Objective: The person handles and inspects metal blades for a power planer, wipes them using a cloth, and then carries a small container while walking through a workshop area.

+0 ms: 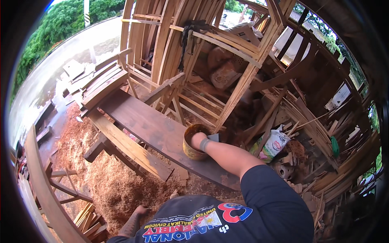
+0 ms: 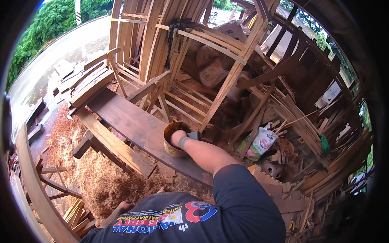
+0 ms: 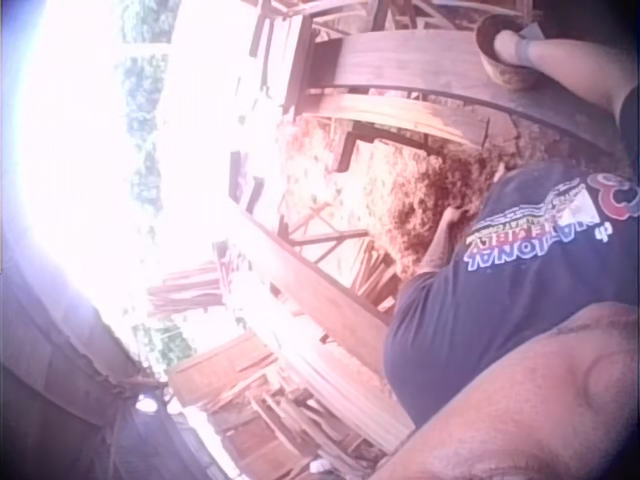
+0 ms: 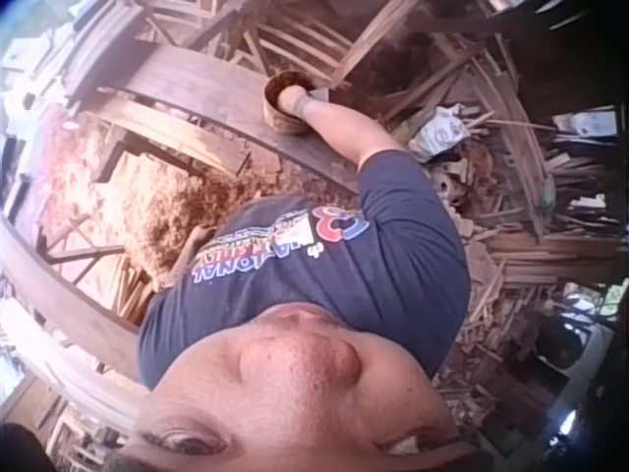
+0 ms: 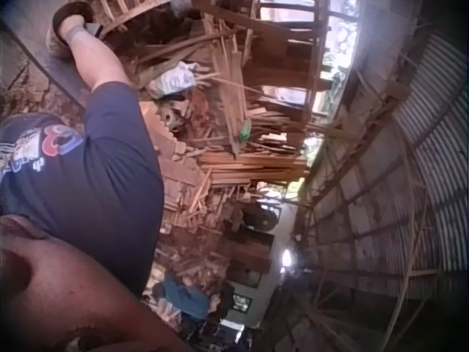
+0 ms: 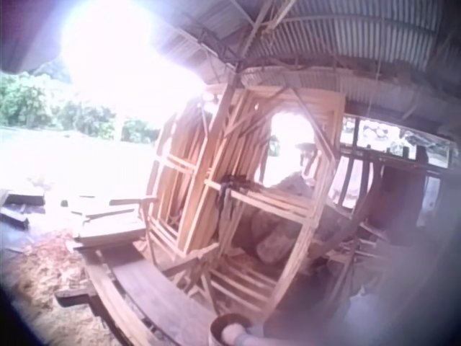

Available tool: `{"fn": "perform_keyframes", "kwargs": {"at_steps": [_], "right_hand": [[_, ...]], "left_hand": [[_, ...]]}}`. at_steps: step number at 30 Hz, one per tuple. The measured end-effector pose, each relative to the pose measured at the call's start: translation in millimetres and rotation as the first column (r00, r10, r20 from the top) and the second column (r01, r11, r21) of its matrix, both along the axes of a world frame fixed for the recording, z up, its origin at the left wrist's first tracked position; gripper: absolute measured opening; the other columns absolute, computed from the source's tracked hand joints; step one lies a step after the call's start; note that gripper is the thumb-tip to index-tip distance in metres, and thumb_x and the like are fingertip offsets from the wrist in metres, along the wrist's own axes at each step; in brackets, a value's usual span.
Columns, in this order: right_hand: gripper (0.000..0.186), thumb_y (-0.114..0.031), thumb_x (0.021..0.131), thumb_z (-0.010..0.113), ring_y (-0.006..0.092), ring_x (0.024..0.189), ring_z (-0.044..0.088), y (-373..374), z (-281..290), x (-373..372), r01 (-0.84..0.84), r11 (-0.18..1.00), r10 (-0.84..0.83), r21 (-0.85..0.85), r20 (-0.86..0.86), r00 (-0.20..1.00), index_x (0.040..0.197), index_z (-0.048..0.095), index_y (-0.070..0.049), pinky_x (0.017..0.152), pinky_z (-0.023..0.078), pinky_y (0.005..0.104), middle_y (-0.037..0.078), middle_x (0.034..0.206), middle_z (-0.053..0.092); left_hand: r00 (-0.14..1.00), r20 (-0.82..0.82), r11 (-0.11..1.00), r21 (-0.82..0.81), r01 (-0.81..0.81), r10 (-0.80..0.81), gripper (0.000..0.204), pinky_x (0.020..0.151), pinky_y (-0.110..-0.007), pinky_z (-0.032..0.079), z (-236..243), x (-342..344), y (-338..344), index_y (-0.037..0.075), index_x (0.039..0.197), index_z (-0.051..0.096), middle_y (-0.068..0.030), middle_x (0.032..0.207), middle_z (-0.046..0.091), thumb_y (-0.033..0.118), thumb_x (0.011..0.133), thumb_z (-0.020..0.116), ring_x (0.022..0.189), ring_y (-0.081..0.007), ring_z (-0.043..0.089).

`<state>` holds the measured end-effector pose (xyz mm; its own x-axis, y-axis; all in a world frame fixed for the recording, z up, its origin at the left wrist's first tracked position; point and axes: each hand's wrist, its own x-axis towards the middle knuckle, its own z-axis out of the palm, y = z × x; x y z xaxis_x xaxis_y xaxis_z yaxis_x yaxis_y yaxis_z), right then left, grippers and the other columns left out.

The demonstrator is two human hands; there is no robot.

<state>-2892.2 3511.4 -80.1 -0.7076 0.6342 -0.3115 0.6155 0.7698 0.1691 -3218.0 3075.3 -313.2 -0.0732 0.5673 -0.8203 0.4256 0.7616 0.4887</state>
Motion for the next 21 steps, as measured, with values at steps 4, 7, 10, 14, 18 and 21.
{"fn": "perform_keyframes", "kwargs": {"at_steps": [4,7,10,14,18,21], "right_hand": [[0.026,-0.022,0.089,0.057,0.0309,0.096,0.075,1,14,-5,0.101,0.995,-0.099,-0.023,0.070,0.993,0.095,0.081,-0.013,0.079,0.058,0.0444,0.014,0.103,0.077],[0.026,-0.020,0.087,0.057,0.0307,0.093,0.075,-3,37,-5,-0.037,0.999,0.037,-0.006,0.024,0.999,0.091,0.081,-0.012,0.077,0.059,0.0441,0.014,0.099,0.077],[0.025,-0.020,0.087,0.056,0.0299,0.092,0.075,-7,62,10,-0.135,0.989,0.133,0.062,0.034,0.991,0.089,0.080,-0.012,0.075,0.058,0.0442,0.012,0.096,0.077],[0.023,-0.021,0.087,0.057,0.0284,0.094,0.074,-15,71,28,-0.198,0.975,0.203,0.096,-0.047,0.978,0.083,0.079,-0.015,0.076,0.057,0.0450,0.009,0.094,0.077],[0.025,-0.021,0.088,0.057,0.0295,0.098,0.073,-14,70,16,-0.176,0.980,0.180,0.089,-0.039,0.983,0.086,0.080,-0.012,0.079,0.058,0.0454,0.010,0.099,0.077],[0.025,-0.019,0.088,0.057,0.0308,0.100,0.073,-13,71,20,-0.177,0.981,0.179,0.076,-0.020,0.984,0.088,0.080,-0.009,0.083,0.058,0.0453,0.012,0.101,0.077]], "left_hand": [[0.998,0.037,0.999,-0.001,-0.043,0.043,0.035,0.065,-0.033,0.056,-21,-5,3,0.003,0.103,0.077,-0.0065,0.088,0.076,0.035,0.090,0.072,0.071,-0.0163,0.069],[0.985,0.125,0.993,-0.012,-0.115,0.116,0.035,0.063,-0.033,0.055,-51,-14,-6,0.003,0.102,0.077,-0.0067,0.085,0.075,0.036,0.090,0.073,0.069,-0.0166,0.068],[0.989,0.127,0.997,0.005,-0.073,0.071,0.034,0.067,-0.034,0.055,-36,-10,25,0.002,0.105,0.075,-0.0087,0.088,0.075,0.034,0.092,0.072,0.074,-0.0167,0.069],[0.995,0.100,0.982,0.189,-0.022,0.003,0.037,0.078,-0.035,0.056,18,-1,91,-0.001,0.110,0.074,-0.0105,0.092,0.076,0.032,0.094,0.071,0.081,-0.0195,0.071],[0.980,0.073,0.924,0.352,0.151,-0.188,0.037,0.074,-0.034,0.055,64,-2,154,0.001,0.117,0.071,-0.0097,0.098,0.074,0.031,0.096,0.069,0.081,-0.0185,0.069],[0.932,-0.038,0.814,0.475,0.335,-0.361,0.035,0.079,-0.031,0.057,141,17,200,0.000,0.117,0.070,-0.0099,0.100,0.075,0.030,0.100,0.065,0.091,-0.0158,0.069]]}}
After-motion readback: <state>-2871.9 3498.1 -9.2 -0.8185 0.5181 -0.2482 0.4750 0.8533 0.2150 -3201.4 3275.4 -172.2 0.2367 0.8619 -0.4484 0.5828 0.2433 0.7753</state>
